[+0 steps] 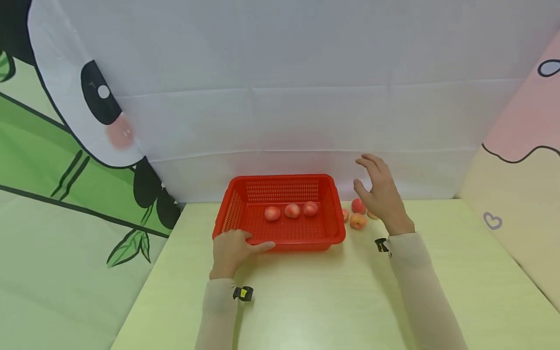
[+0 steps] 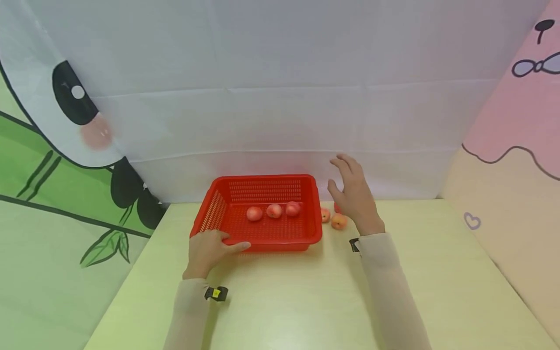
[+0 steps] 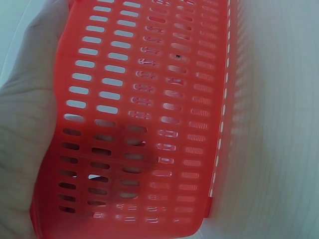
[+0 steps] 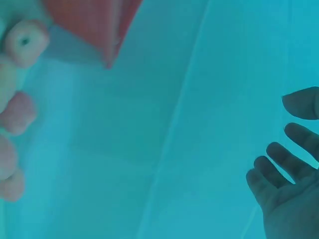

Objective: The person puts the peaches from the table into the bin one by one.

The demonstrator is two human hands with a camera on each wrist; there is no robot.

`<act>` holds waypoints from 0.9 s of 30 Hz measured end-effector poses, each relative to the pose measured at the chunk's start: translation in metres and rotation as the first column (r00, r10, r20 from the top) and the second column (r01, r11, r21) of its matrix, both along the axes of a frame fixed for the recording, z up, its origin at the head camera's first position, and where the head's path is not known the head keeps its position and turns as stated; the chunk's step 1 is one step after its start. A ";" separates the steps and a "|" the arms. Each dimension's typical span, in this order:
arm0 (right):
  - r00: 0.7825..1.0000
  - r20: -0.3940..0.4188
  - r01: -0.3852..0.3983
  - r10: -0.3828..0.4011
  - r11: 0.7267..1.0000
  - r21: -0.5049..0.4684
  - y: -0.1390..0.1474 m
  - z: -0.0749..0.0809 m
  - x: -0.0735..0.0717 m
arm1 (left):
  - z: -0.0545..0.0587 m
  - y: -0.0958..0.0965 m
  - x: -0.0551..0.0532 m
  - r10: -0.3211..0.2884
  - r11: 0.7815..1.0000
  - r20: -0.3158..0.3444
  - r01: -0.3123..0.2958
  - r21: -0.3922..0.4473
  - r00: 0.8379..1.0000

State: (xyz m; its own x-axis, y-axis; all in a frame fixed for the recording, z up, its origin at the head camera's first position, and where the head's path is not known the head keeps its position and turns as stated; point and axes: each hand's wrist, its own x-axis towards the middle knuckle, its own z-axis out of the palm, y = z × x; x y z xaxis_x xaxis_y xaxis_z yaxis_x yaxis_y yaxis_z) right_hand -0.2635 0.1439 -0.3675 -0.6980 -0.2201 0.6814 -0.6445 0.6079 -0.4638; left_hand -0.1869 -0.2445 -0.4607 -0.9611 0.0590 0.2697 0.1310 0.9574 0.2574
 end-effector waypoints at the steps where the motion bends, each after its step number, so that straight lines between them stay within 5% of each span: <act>1: 1.000 0.004 0.023 -0.023 1.000 -0.009 0.004 -0.006 0.000 | 0.000 0.000 0.000 -0.001 1.000 0.000 0.001 0.001 1.000; 7: 0.985 0.136 0.107 -0.108 0.994 0.018 0.022 -0.037 -0.001 | -0.004 -0.001 0.000 -0.004 1.000 -0.002 0.004 0.007 1.000; 15: 0.951 0.284 0.120 -0.125 0.992 0.034 0.029 -0.071 0.007 | -0.006 0.000 0.000 -0.004 1.000 0.012 0.004 0.018 1.000; 27: 0.916 0.386 0.078 -0.103 0.994 0.082 0.029 -0.088 -0.001 | -0.002 -0.001 0.000 0.002 1.000 0.002 -0.002 -0.005 1.000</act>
